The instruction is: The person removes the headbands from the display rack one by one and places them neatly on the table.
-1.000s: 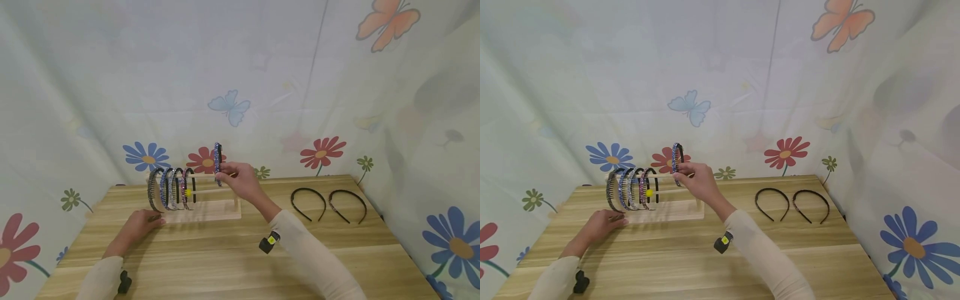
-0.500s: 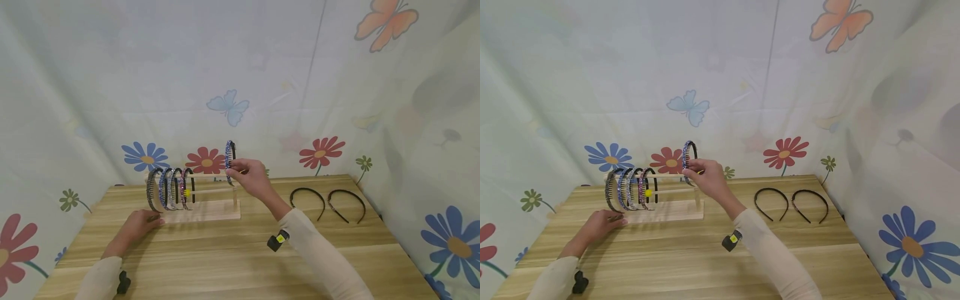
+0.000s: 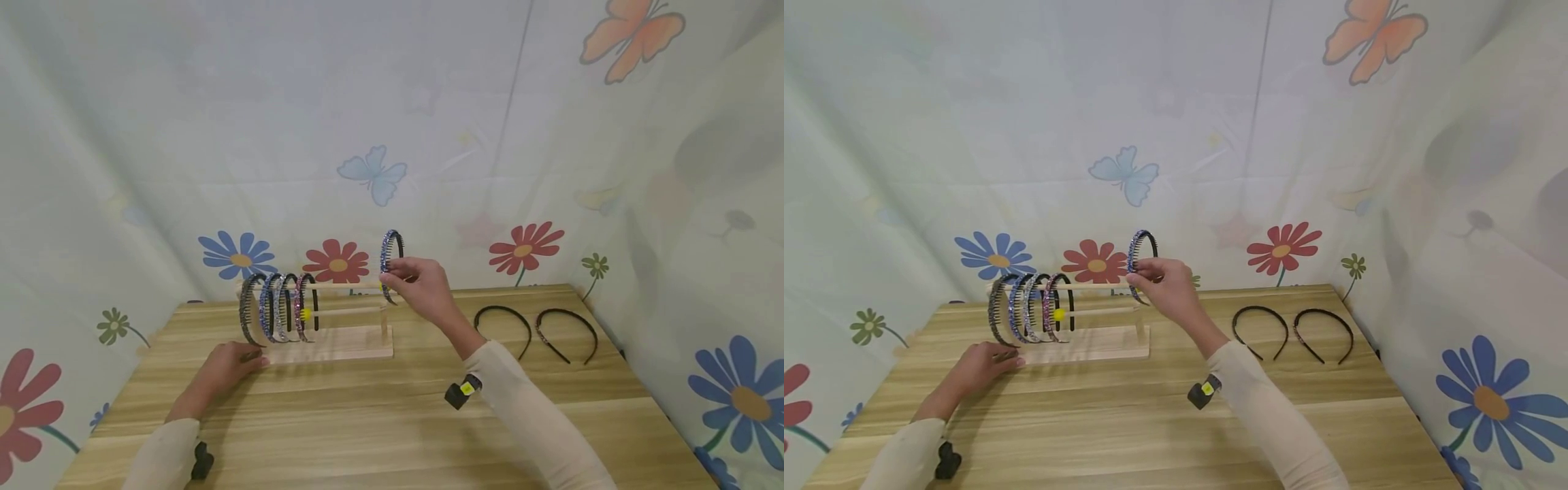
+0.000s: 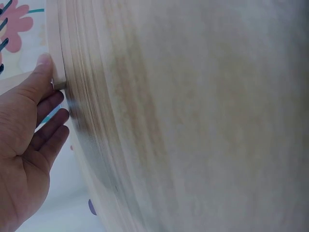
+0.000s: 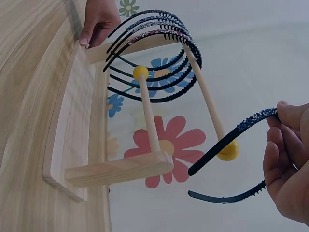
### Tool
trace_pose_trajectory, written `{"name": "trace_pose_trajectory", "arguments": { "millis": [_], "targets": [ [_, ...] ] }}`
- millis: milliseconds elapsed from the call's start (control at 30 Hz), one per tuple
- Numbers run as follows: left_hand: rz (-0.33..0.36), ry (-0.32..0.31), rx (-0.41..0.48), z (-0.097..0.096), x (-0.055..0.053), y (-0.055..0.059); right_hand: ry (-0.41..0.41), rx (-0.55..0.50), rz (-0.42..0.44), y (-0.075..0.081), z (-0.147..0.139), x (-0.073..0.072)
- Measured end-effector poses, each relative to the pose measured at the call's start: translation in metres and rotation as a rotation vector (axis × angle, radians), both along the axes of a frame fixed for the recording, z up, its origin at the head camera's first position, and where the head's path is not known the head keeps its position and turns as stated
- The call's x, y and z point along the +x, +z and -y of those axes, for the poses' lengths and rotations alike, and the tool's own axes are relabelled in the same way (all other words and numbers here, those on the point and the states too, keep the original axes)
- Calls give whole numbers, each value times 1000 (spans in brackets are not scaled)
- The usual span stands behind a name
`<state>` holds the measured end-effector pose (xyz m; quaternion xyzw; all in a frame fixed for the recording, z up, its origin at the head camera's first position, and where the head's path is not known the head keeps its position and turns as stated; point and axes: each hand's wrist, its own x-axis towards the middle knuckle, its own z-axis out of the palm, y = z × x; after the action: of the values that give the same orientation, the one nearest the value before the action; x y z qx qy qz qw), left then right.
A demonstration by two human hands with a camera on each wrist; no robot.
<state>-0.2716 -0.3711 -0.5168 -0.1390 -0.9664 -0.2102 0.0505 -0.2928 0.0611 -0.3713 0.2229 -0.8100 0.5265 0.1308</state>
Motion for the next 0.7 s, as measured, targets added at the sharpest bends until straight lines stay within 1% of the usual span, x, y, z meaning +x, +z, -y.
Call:
{"name": "trace_pose_trajectory", "arguments": {
  "millis": [200, 533, 700],
  "targets": [
    [19, 9, -4, 0, 0, 0, -19, -26, 40, -10, -7, -2],
    [3, 2, -5, 1, -1, -1, -97, -38, 130, -22, -18, -6],
    [3, 1, -2, 1, -1, -2, -135, -43, 161, -29, -23, -7]
  ]
}}
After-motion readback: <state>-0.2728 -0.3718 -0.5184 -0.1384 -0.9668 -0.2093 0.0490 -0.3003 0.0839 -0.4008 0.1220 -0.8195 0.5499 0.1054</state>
